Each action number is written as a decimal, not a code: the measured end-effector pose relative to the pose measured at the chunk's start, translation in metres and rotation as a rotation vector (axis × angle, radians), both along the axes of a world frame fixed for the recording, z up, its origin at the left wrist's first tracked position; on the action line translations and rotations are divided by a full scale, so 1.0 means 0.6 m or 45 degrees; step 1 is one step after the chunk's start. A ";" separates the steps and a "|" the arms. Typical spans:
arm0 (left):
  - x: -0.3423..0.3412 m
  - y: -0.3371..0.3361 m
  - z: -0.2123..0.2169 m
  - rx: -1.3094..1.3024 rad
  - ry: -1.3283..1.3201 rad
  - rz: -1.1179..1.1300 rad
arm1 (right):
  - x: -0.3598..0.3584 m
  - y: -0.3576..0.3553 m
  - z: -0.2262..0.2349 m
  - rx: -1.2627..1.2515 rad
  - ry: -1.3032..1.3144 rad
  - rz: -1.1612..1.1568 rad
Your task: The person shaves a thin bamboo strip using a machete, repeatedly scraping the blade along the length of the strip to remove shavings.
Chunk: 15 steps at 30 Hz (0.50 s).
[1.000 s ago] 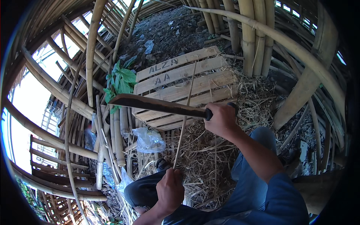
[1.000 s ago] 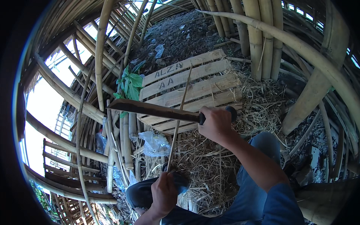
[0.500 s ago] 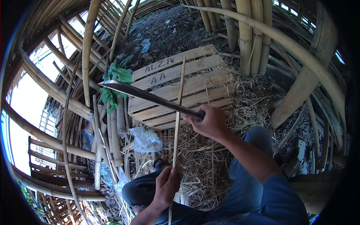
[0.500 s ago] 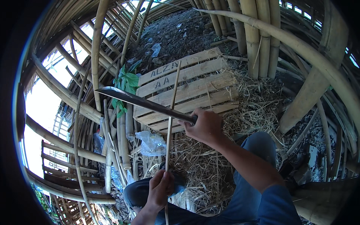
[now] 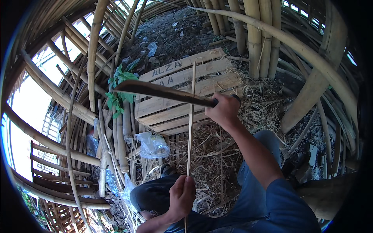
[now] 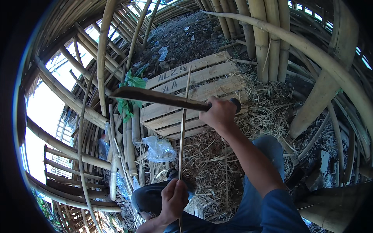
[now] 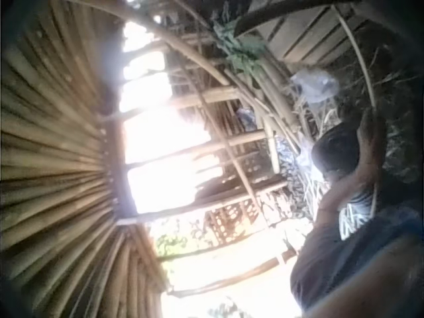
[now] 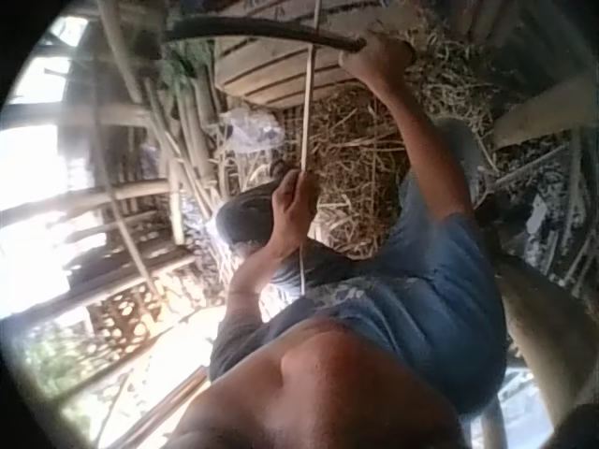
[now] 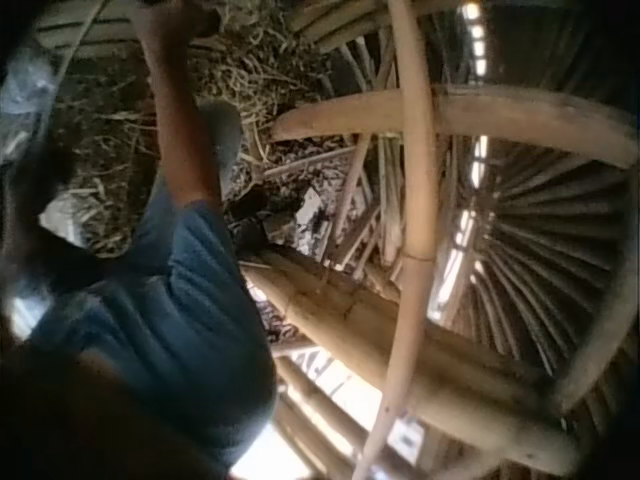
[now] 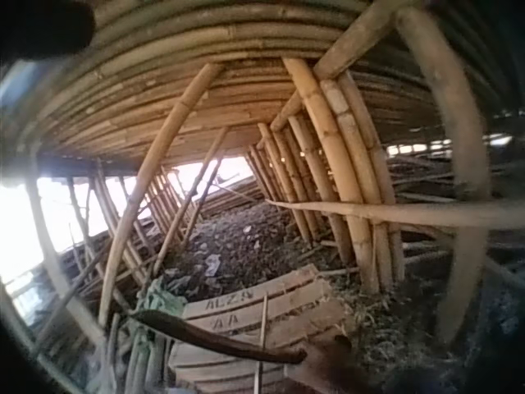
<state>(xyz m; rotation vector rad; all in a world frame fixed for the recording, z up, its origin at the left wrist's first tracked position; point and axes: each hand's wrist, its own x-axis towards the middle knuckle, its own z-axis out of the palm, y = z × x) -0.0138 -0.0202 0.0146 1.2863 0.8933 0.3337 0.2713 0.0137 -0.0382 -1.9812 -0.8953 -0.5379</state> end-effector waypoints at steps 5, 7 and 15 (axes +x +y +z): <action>-0.010 -0.004 -0.007 -0.016 0.041 -0.002 | -0.023 -0.011 0.017 0.142 -0.056 0.066; -0.016 -0.007 -0.007 0.000 -0.014 -0.016 | -0.018 -0.017 0.019 0.198 -0.174 0.132; -0.030 -0.019 -0.018 0.074 0.053 -0.079 | 0.042 -0.030 0.025 0.108 -0.033 -0.215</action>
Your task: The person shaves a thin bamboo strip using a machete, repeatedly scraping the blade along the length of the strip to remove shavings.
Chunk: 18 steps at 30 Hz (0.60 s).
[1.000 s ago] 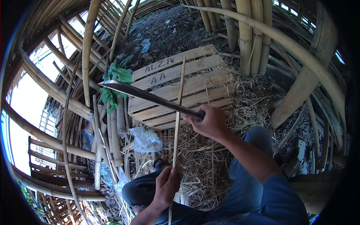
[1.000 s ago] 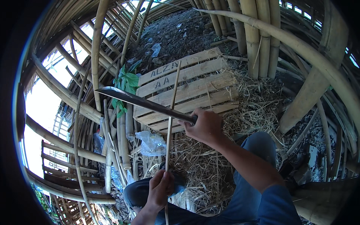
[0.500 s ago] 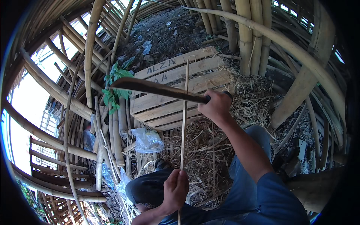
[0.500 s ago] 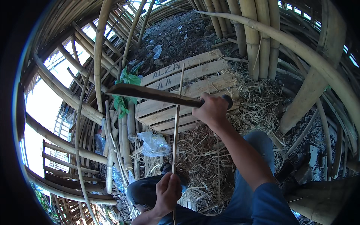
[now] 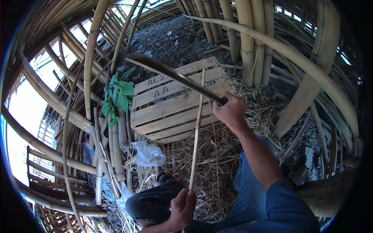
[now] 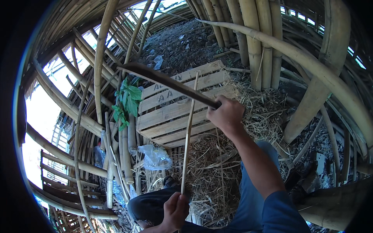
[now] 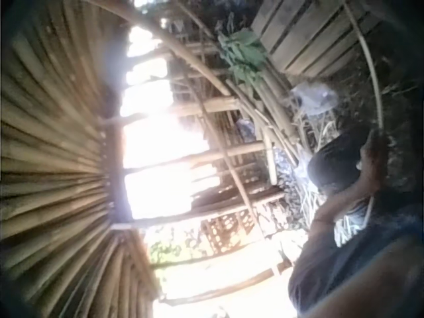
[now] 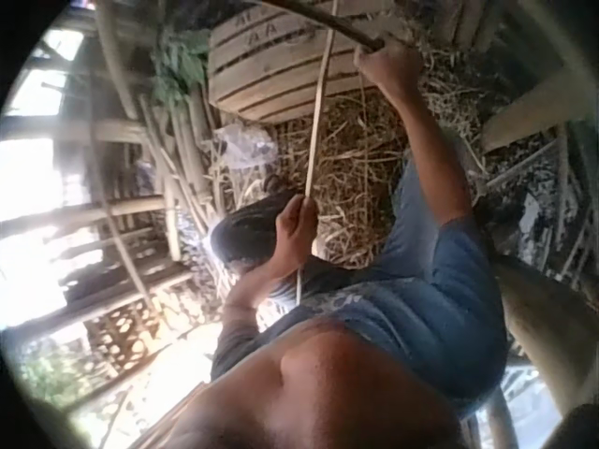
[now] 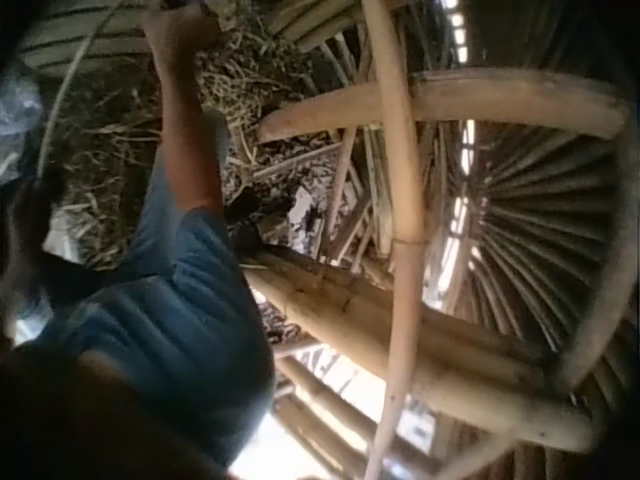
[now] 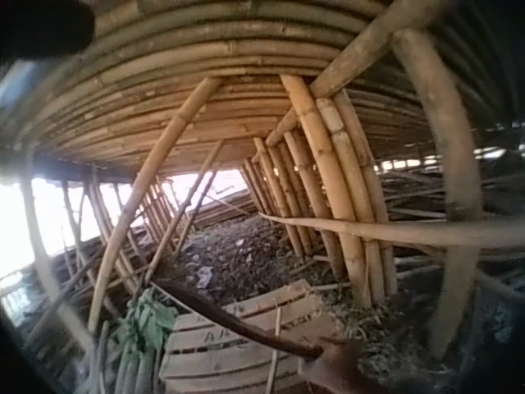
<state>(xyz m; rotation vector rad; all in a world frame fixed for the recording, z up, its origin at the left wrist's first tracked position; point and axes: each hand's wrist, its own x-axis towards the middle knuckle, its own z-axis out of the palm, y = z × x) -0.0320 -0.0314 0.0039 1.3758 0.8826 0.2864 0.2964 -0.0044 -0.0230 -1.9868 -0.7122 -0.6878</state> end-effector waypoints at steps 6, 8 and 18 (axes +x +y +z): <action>-0.009 -0.009 -0.002 0.074 0.113 -0.041 | -0.012 -0.015 0.014 0.025 -0.073 0.191; -0.018 -0.018 -0.023 0.201 0.120 -0.075 | 0.033 -0.003 0.017 -0.010 0.020 0.090; 0.010 0.050 0.007 -0.458 -0.029 -0.239 | 0.020 -0.027 0.008 0.157 0.545 -0.023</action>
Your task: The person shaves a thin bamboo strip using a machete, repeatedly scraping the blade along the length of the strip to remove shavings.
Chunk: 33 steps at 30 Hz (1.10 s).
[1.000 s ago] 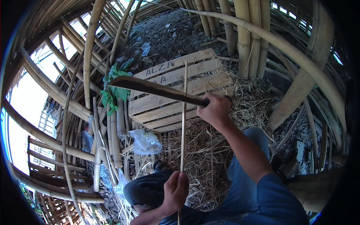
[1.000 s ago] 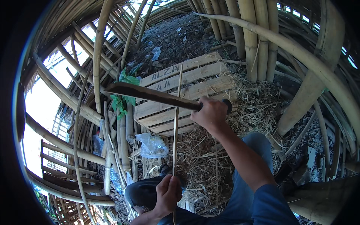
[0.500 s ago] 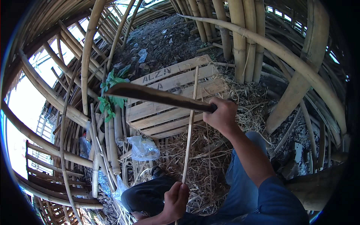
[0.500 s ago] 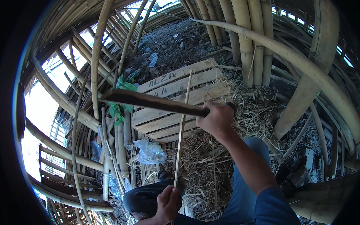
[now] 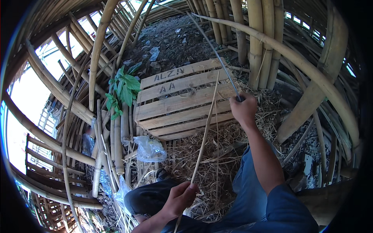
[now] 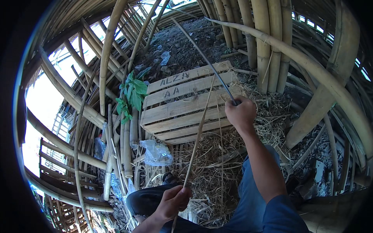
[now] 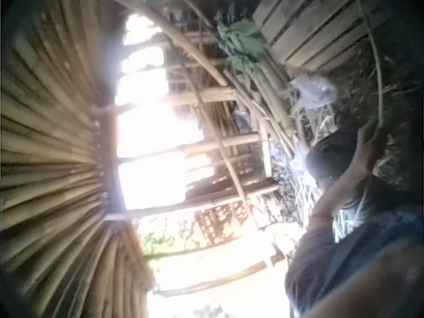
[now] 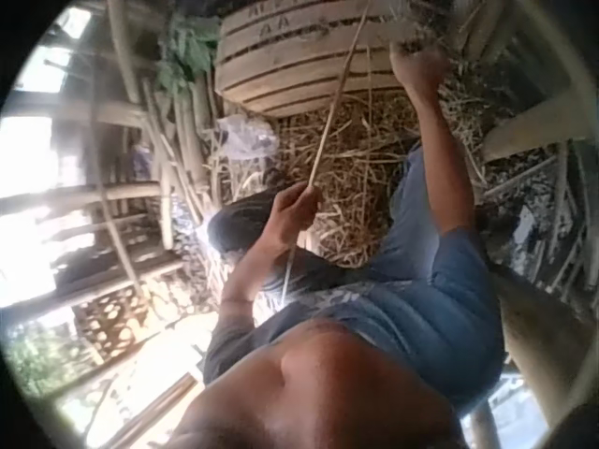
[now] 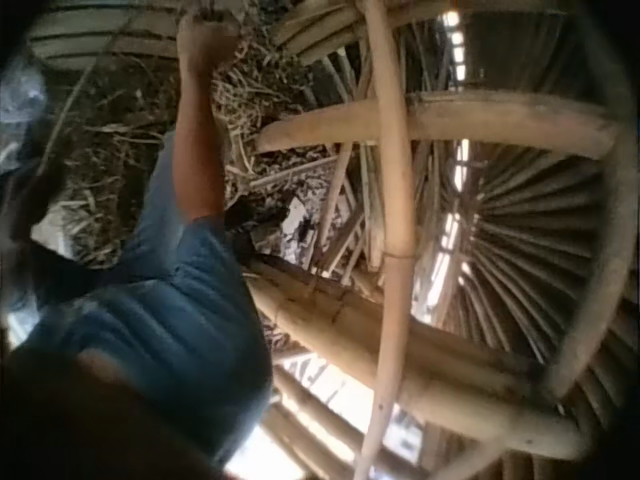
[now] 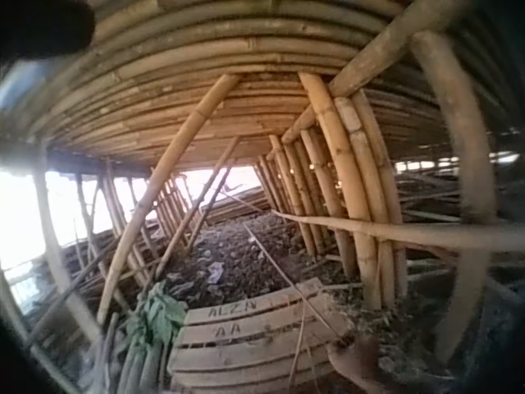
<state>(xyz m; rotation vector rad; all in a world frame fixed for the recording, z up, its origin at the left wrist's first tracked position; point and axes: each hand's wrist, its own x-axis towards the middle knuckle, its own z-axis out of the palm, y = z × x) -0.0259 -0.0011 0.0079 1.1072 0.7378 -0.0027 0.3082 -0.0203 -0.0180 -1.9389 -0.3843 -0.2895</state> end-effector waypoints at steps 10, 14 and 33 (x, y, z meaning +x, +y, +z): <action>0.007 0.014 0.010 -0.083 -0.083 0.112 | -0.104 0.003 0.006 -0.010 -0.680 0.530; 0.005 0.012 0.015 -0.139 -0.102 0.062 | -0.087 0.009 0.003 -0.104 -0.702 0.440; -0.008 0.006 0.014 -0.113 -0.024 -0.006 | -0.076 0.003 0.014 -0.038 -0.682 0.358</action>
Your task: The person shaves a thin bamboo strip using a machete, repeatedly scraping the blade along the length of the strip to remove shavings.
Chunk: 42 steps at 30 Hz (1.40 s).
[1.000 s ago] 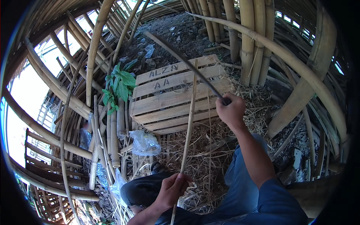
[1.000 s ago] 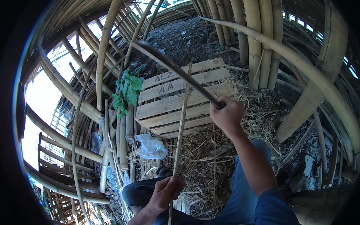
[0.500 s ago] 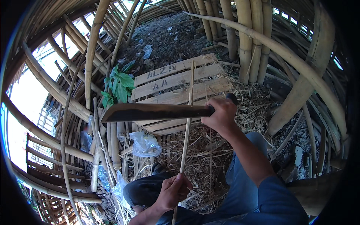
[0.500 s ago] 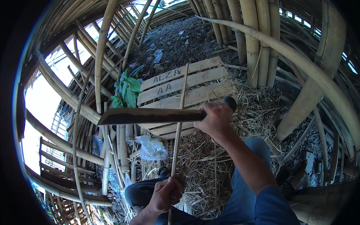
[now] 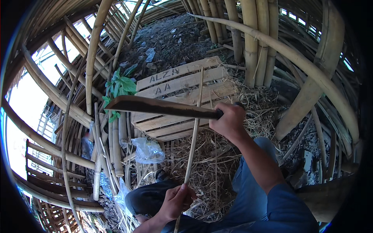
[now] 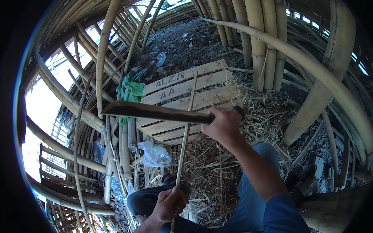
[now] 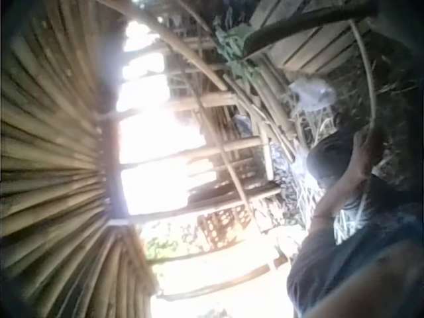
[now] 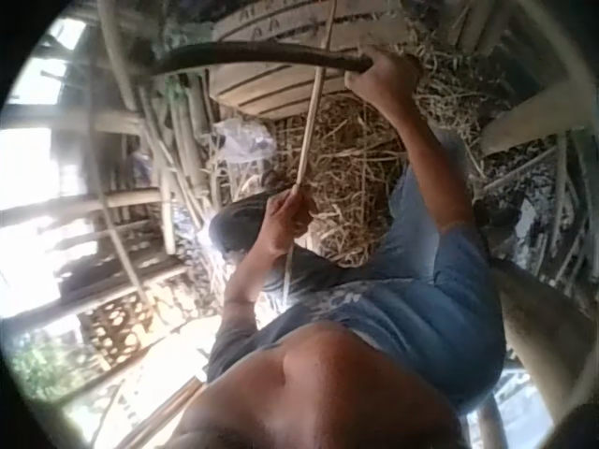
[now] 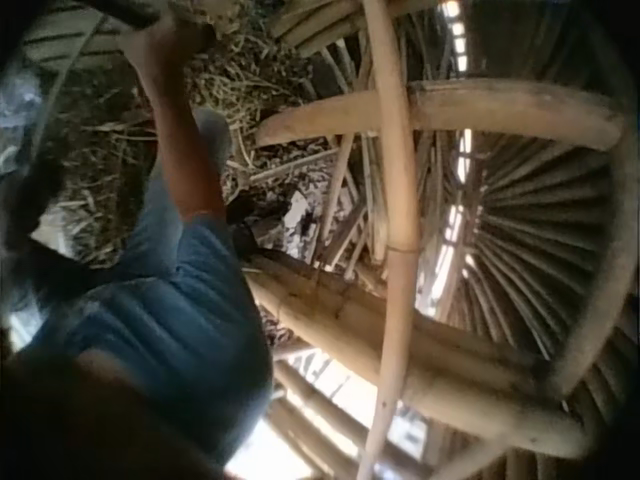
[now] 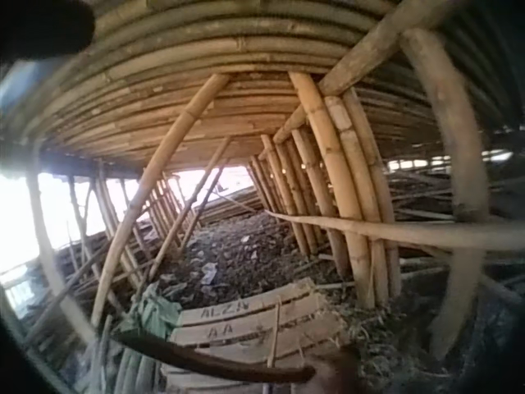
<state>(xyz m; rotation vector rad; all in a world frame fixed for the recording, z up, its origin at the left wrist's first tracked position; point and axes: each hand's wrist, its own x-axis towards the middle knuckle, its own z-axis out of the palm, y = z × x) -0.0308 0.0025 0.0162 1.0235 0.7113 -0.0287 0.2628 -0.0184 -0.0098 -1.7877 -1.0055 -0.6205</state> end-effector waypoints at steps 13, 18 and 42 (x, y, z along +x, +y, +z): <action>-0.008 -0.027 -0.001 0.430 0.098 0.000 | 0.027 0.012 -0.011 -0.023 0.037 -0.115; -0.007 -0.023 -0.007 0.426 0.169 0.017 | 0.013 0.015 -0.024 -0.031 0.063 -0.256; -0.035 -0.019 -0.005 0.152 0.197 -0.072 | 0.055 0.019 -0.012 -0.181 0.363 -0.378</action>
